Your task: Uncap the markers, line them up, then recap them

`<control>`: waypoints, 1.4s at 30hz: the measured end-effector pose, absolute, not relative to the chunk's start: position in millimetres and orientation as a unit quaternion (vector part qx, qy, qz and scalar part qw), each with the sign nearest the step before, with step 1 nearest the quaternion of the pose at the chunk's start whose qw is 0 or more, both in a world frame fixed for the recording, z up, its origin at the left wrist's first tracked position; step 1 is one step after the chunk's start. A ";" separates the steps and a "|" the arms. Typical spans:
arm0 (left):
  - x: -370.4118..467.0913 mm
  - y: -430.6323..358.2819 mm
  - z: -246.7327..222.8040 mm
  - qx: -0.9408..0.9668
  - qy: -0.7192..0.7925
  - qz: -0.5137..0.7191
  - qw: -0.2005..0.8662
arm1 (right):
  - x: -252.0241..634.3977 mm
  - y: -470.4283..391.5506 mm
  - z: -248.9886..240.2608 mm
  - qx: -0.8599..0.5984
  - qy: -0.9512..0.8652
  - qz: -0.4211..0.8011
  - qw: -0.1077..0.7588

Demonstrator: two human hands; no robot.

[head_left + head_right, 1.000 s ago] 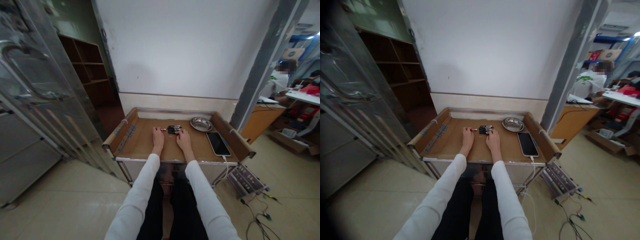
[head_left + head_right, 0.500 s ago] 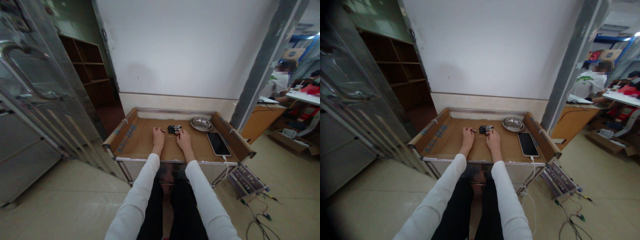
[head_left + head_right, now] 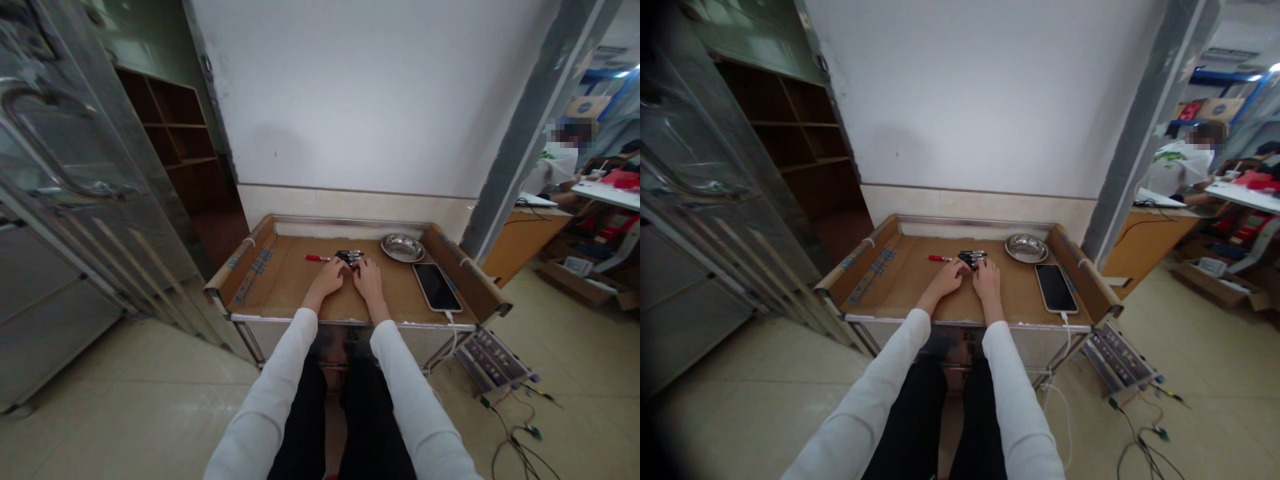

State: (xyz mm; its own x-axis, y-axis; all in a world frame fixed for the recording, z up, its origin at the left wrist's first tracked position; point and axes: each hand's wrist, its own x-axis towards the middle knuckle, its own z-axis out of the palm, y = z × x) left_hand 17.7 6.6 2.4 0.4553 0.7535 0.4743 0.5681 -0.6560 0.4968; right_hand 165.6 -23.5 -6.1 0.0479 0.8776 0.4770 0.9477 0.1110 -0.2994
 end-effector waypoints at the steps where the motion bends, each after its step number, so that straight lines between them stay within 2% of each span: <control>1: 18.3 6.6 2.4 0.854 0.376 0.331 0.140 | 165.5 -23.4 -6.5 -0.667 -0.684 -0.062 0.288; 12: 21.2 17.4 -7.2 0.832 0.370 0.374 0.174 | 166.4 -22.6 -6.5 -0.670 -0.687 -0.062 0.273; 28: 19.7 9.4 2.5 0.844 0.370 0.339 0.190 | 166.3 -23.9 -2.5 -0.696 -0.653 -0.068 0.291; 32: 19.2 10.7 1.4 0.824 0.390 0.362 0.194 | 166.4 -24.3 -2.6 -0.686 -0.659 -0.071 0.300; 38: 18.5 10.3 2.8 0.806 0.399 0.415 0.137 | 166.4 -22.3 -4.9 -0.635 -0.701 -0.051 0.319; 42: 18.6 9.9 5.1 0.809 0.380 0.421 0.153 | 166.4 -21.0 -5.5 -0.607 -0.719 -0.032 0.338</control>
